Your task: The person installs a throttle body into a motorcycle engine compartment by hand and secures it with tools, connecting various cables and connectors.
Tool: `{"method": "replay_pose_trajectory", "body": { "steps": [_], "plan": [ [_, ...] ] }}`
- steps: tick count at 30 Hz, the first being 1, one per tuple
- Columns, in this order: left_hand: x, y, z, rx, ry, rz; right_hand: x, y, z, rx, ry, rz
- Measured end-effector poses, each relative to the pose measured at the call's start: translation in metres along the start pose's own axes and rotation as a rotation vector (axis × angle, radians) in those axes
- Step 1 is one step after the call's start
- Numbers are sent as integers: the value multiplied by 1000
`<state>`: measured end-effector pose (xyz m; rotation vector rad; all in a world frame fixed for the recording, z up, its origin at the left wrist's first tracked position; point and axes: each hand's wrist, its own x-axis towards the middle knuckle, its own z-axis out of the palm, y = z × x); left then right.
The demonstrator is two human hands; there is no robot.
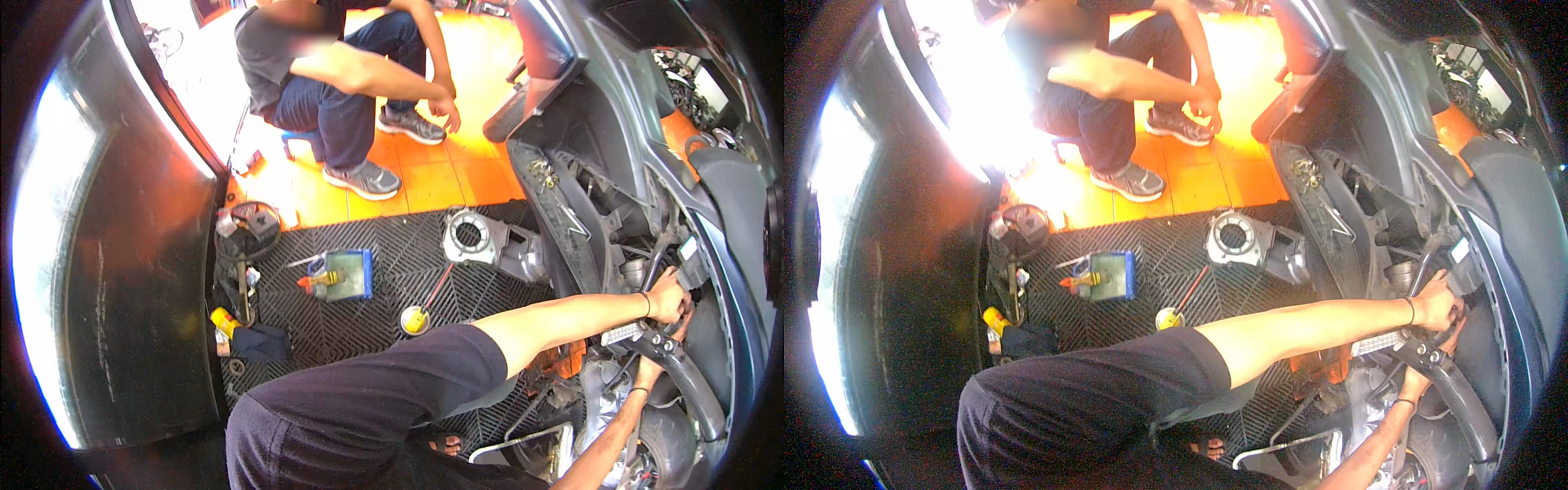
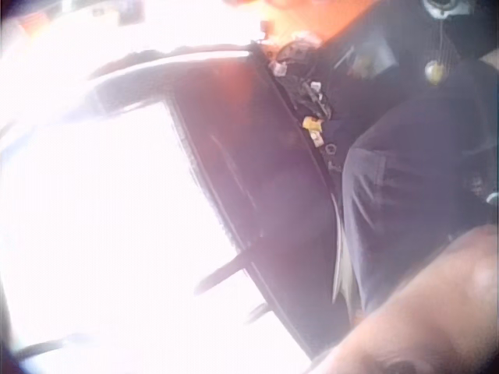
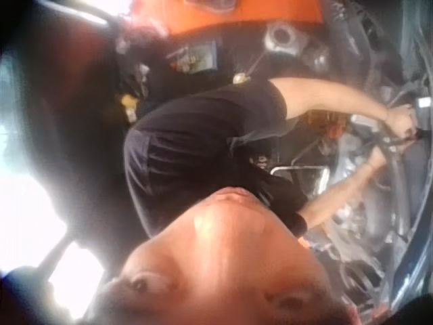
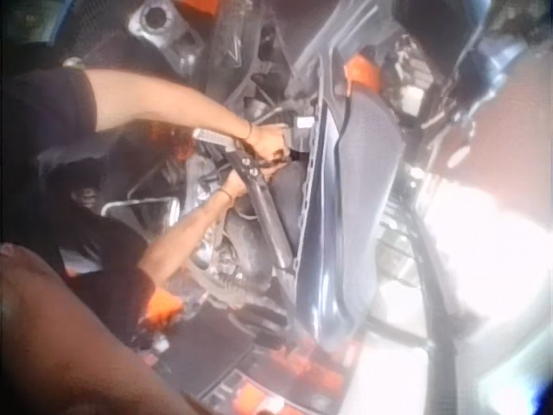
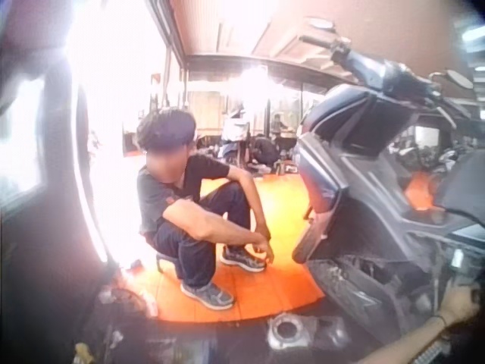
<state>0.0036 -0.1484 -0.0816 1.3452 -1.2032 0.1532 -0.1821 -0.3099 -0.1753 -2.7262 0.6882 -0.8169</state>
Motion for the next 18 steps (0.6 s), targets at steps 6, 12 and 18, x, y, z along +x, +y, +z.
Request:
{"method": "replay_pose_trajectory", "body": {
  "steps": [6, 12, 18],
  "plan": [
    [5, 0, -19, 4, 85, -34, -2, -42, 7, 62, 82, -69],
    [-4, -2, -23, 46, 214, 121, 1, -71, 10, 105, 116, -118],
    [-1, 1, -6, -9, 257, 177, -9, -63, -11, 89, 156, -123]
  ]
}}
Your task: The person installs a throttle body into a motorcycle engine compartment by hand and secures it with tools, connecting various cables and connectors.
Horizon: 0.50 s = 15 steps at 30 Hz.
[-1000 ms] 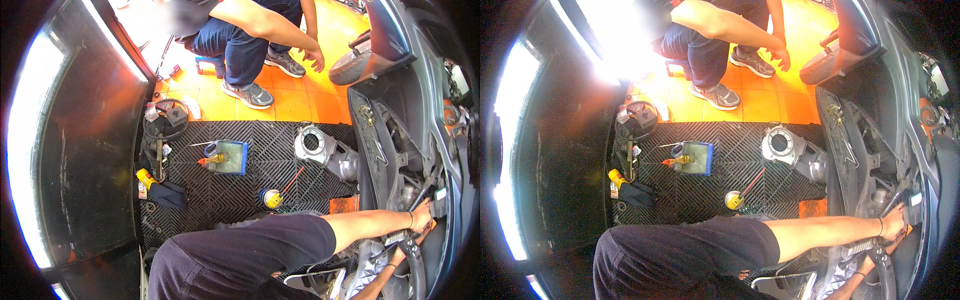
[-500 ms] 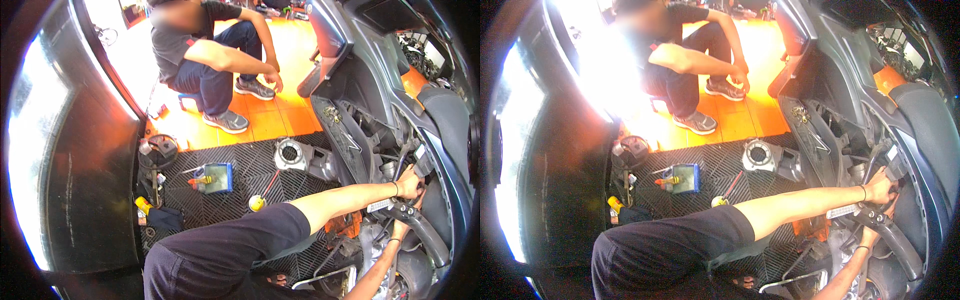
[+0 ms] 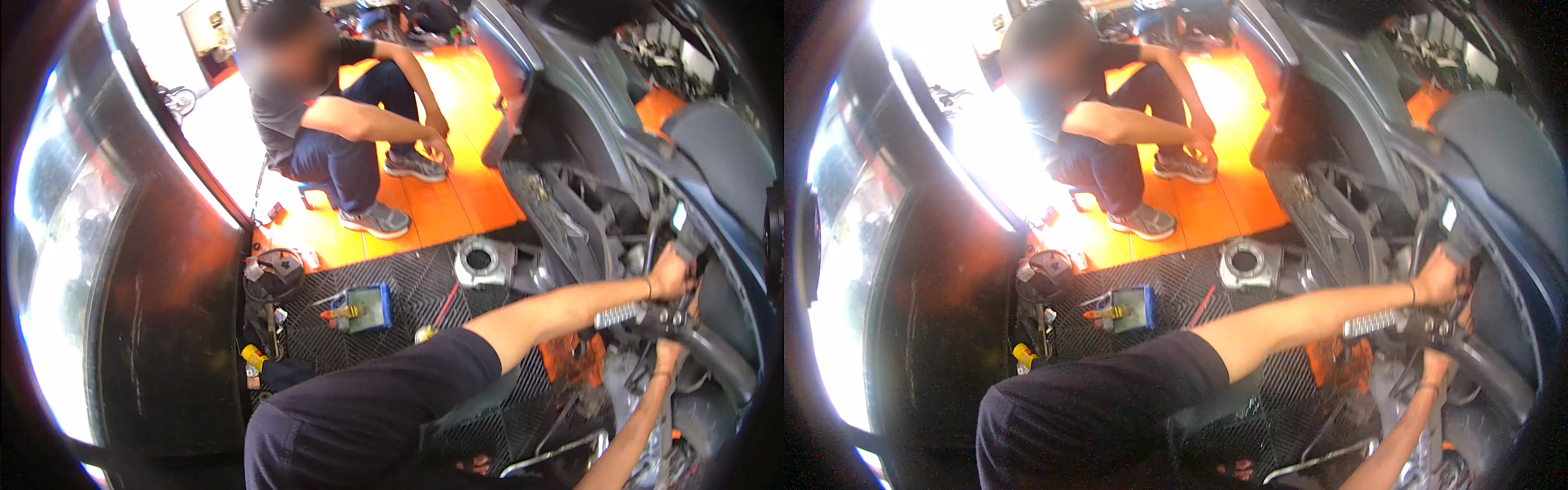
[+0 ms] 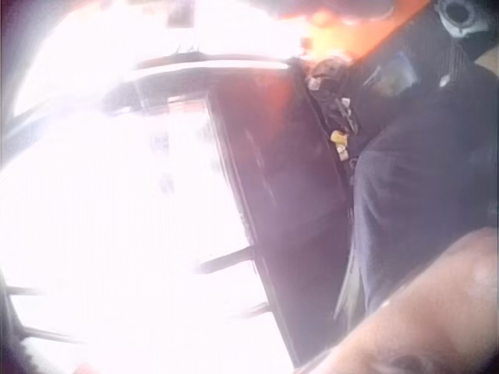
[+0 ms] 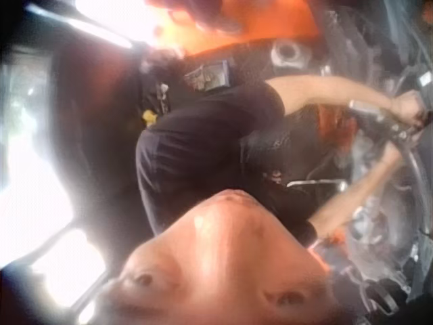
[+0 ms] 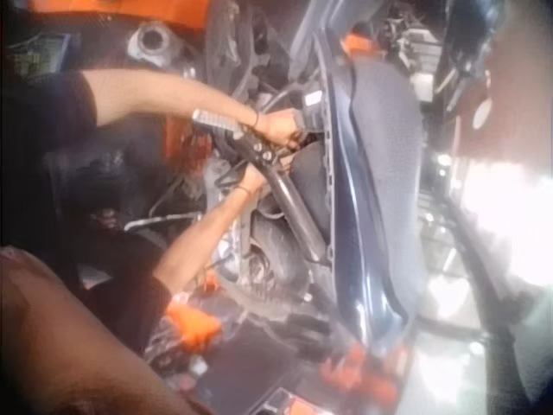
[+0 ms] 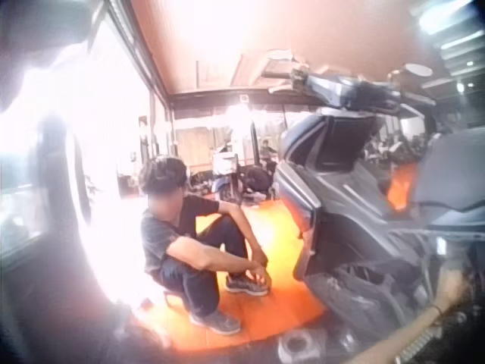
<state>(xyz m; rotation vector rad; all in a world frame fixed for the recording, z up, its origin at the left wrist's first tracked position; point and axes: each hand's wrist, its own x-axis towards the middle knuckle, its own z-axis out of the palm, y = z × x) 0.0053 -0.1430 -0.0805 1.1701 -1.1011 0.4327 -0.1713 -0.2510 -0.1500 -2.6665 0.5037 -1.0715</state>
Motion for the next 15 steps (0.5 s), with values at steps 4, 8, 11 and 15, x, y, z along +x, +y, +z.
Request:
{"method": "replay_pose_trajectory", "body": {
  "steps": [4, 8, 11, 15],
  "plan": [
    [20, -31, -7, 201, -285, -96, 20, -46, 8, 58, -40, -30],
    [17, 33, 2, 236, -368, -125, 8, -57, -26, -111, 88, -3],
    [20, 27, -19, 204, -373, -107, 25, -92, -20, -204, 199, -50],
    [27, 20, -22, 109, -436, -156, 30, -92, -17, -236, 150, 34]
  ]
}}
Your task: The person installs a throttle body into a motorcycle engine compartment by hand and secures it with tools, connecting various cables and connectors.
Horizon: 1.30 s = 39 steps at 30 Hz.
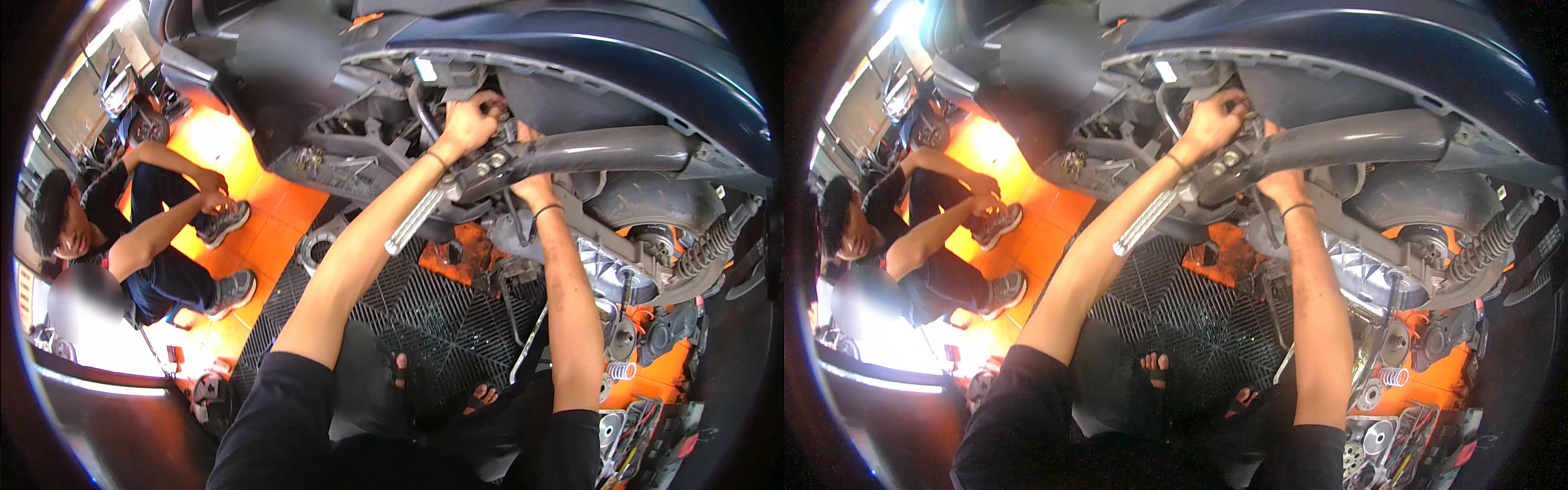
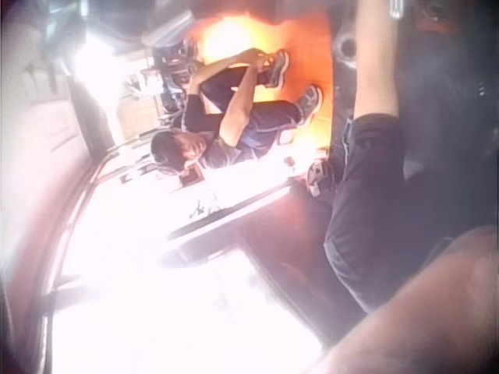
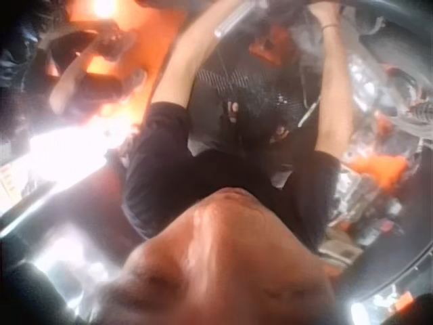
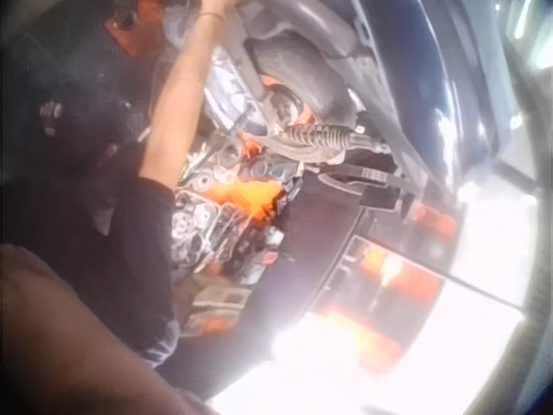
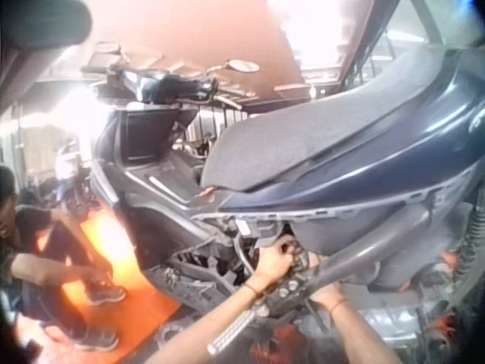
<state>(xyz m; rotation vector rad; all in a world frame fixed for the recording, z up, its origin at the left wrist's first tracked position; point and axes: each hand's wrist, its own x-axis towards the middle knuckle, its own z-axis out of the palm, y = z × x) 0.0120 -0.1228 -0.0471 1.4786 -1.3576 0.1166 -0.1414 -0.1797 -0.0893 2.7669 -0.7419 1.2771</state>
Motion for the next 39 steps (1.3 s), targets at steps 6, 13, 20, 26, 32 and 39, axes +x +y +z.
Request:
{"method": "replay_pose_trajectory", "body": {
  "steps": [6, 13, 20, 26, 32, 39],
  "plan": [
    [-4, 5, 5, -66, 61, -75, 1, -17, -16, 133, -49, 101],
    [-1, 9, 2, -120, -30, -255, -2, -8, -8, 161, -27, 113],
    [0, 7, -2, -136, -104, -212, 2, -12, -17, 202, -77, 109],
    [3, -6, 8, 93, -29, -84, 3, -15, -29, 298, -195, 179],
    [1, -4, -4, -50, -113, -308, 5, -20, -33, 297, -216, 200],
    [-30, 18, -63, 131, -322, 238, 5, -8, 0, 198, -139, 138]
  ]
}}
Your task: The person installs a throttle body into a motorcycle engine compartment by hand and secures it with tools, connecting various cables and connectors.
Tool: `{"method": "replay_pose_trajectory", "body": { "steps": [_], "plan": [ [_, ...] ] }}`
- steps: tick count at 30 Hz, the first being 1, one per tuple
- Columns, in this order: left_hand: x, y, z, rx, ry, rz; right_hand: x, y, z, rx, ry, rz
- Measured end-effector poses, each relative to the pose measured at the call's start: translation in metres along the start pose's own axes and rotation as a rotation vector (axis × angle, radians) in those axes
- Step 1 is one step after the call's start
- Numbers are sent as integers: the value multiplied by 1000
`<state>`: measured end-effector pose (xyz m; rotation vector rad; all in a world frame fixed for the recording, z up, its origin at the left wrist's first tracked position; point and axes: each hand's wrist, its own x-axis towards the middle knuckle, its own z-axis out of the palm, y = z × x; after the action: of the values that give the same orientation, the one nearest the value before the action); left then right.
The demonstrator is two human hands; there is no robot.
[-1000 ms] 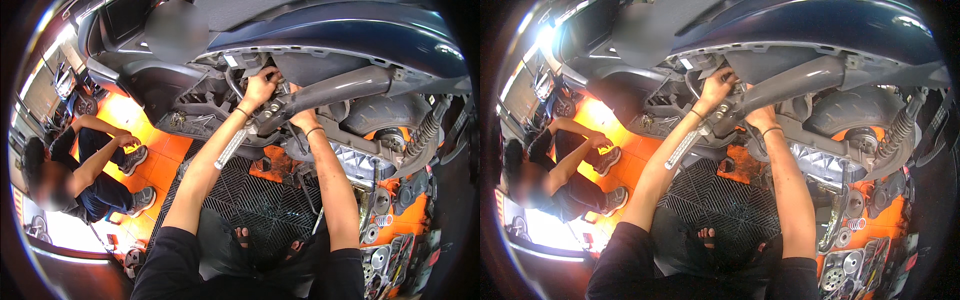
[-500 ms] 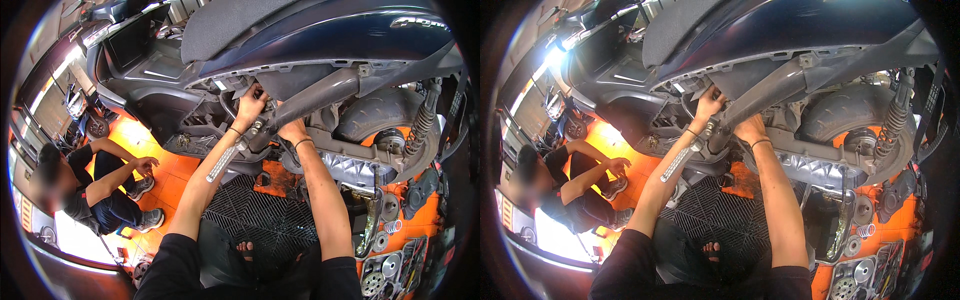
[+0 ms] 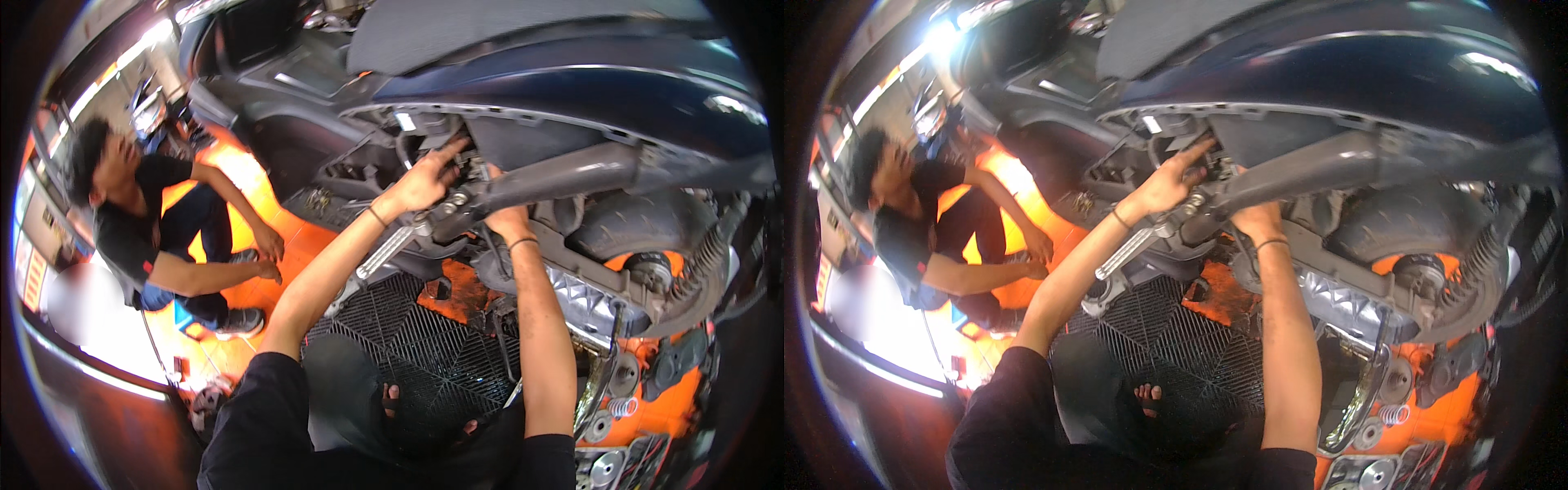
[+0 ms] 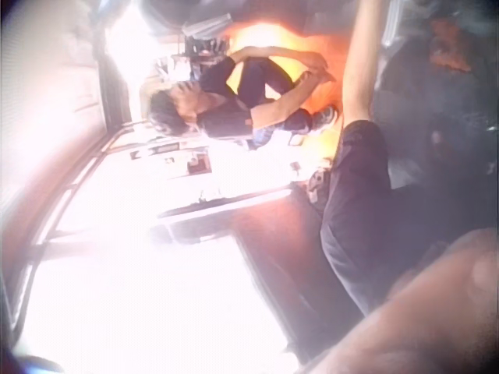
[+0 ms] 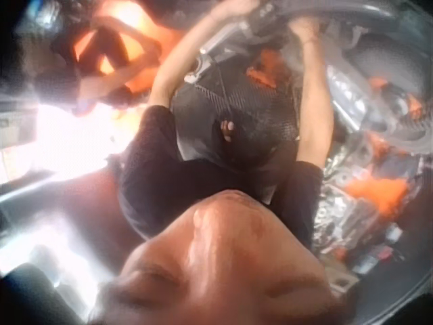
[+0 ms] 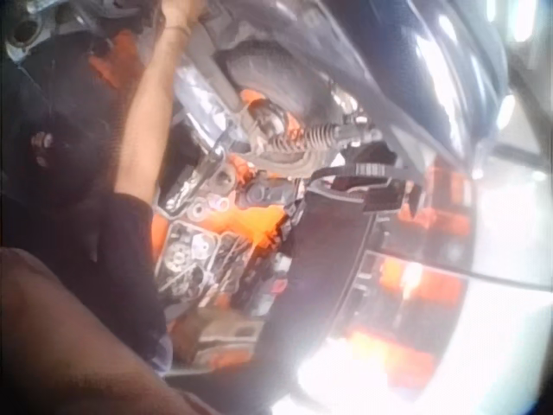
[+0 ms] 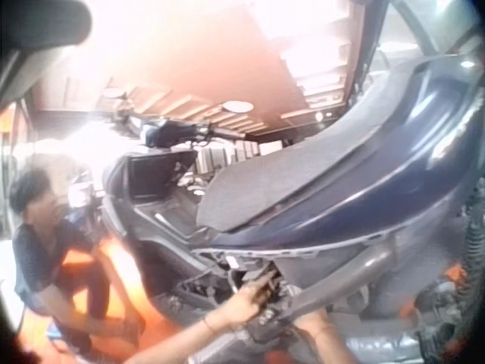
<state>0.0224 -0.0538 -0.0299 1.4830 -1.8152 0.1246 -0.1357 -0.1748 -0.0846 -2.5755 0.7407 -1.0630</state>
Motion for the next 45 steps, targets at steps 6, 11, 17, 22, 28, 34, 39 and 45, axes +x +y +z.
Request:
{"method": "replay_pose_trajectory", "body": {
  "steps": [6, 11, 17, 22, 28, 34, 39, 45],
  "plan": [
    [-105, 6, -91, -451, -73, -312, -5, 14, -4, -20, 136, -135],
    [-201, -71, -98, -140, 375, -715, -3, 8, 5, -28, 121, -169],
    [-186, -110, -49, 181, 222, -761, -1, 8, -1, -62, 103, -168],
    [-160, -137, -15, 444, 136, -786, 3, 1, -5, -83, 102, -174],
    [-169, -149, -19, 608, 92, -558, -8, 3, 2, -135, 167, -198],
    [-159, -65, -66, 271, 276, -490, -9, 11, -11, -80, 43, -139],
    [-119, -1, -90, 158, 326, -328, -7, 9, -14, -26, -59, -111],
    [-57, 53, -71, -118, 195, -341, -7, -9, -18, -135, 47, -172]
  ]
}}
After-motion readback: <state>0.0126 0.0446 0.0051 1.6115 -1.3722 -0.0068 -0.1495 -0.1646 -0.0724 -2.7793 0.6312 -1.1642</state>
